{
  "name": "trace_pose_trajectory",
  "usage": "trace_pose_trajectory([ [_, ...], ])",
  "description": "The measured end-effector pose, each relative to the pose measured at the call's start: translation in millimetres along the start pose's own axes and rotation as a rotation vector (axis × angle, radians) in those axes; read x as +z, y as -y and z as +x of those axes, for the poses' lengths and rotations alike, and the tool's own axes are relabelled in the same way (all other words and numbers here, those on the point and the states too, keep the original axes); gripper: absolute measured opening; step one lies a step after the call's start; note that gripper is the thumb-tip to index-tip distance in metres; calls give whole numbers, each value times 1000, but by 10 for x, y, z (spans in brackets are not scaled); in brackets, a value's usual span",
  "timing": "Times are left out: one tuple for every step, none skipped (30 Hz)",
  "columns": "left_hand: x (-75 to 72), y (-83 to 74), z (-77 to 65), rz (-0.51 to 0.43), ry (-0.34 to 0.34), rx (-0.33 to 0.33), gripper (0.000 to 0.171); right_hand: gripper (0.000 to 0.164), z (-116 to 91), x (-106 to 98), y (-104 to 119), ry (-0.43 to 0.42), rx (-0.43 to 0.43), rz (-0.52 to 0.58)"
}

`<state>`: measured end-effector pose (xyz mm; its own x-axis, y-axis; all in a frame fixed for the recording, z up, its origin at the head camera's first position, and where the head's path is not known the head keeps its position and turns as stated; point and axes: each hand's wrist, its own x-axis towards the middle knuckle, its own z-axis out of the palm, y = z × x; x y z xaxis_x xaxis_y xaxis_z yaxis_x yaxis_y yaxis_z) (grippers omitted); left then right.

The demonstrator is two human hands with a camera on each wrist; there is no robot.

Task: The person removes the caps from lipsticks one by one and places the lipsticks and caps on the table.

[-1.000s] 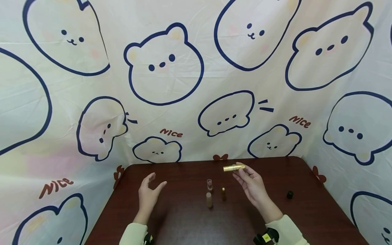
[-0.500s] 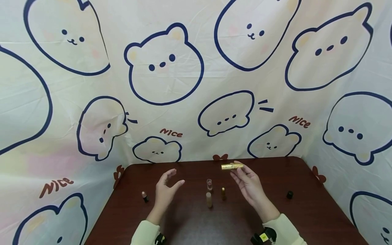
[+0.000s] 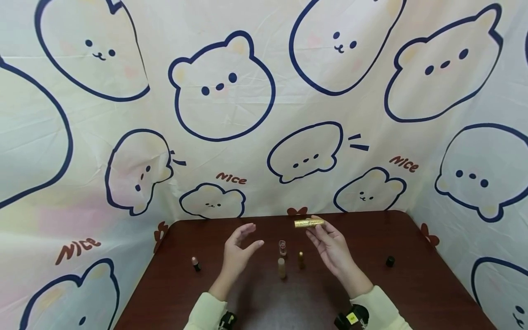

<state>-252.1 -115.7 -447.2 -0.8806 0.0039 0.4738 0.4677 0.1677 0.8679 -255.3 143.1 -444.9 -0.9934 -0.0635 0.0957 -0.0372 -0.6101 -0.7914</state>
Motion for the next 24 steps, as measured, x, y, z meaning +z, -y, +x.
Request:
trace_pose_trajectory([
  [21,-14,-2,-7,8,3,46,20,-4,5,-3,-1,0,1],
  [43,-24,-1,-18,16,7,45,21,-7,9,-6,-2,2,4],
  [65,-39,-2,-25,25,6,45,21,-11,12,-10,-4,0,8],
  [88,-51,0,-31,35,6,45,20,-15,16,-13,-4,-2,10],
  [110,-60,2,-44,47,5,45,20,-18,17,-17,0,-8,10],
  [132,-75,5,-55,57,4,45,20,-20,19,-22,9,-16,9],
  [153,-91,9,-66,67,4,45,20,-21,17,-26,24,-25,5],
  [174,-110,13,-73,78,1,46,20,-23,13,-32,39,-33,3],
  [193,-129,16,-80,88,-1,46,20,-24,9,-38,55,-42,2],
  [211,-147,22,-83,100,-3,46,22,-22,-1,-43,85,-54,5],
  [229,-166,27,-84,110,-7,46,23,-20,-8,-49,98,-57,6],
  [245,-187,32,-84,121,-10,47,24,-19,-12,-54,107,-60,3],
  [261,-204,38,-80,132,-14,47,25,-18,-14,-58,109,-57,6],
  [274,-222,44,-79,143,-18,47,26,-17,-13,-61,100,-52,5],
  [286,-239,50,-80,154,-17,47,27,-14,-10,-63,91,-43,7],
  [299,-258,55,-76,164,-18,47,28,-14,-4,-64,78,-35,5],
  [312,-272,62,-75,171,-11,47,27,-12,6,-65,47,-19,2],
  [325,-287,69,-77,178,-5,46,27,-13,15,-65,33,-12,-1],
  [339,-302,76,-75,184,2,46,26,-13,22,-64,18,-1,5],
  [352,-320,83,-76,191,10,46,25,-12,26,-65,6,4,4],
  [367,-338,91,-74,198,20,46,24,-12,29,-65,4,6,5],
  [382,-356,100,-73,206,27,45,23,-11,31,-67,-2,7,8],
  [397,-372,108,-75,214,35,45,22,-11,32,-69,-5,8,11],
  [412,-390,113,-79,221,39,45,21,-12,34,-70,-4,7,9],
])
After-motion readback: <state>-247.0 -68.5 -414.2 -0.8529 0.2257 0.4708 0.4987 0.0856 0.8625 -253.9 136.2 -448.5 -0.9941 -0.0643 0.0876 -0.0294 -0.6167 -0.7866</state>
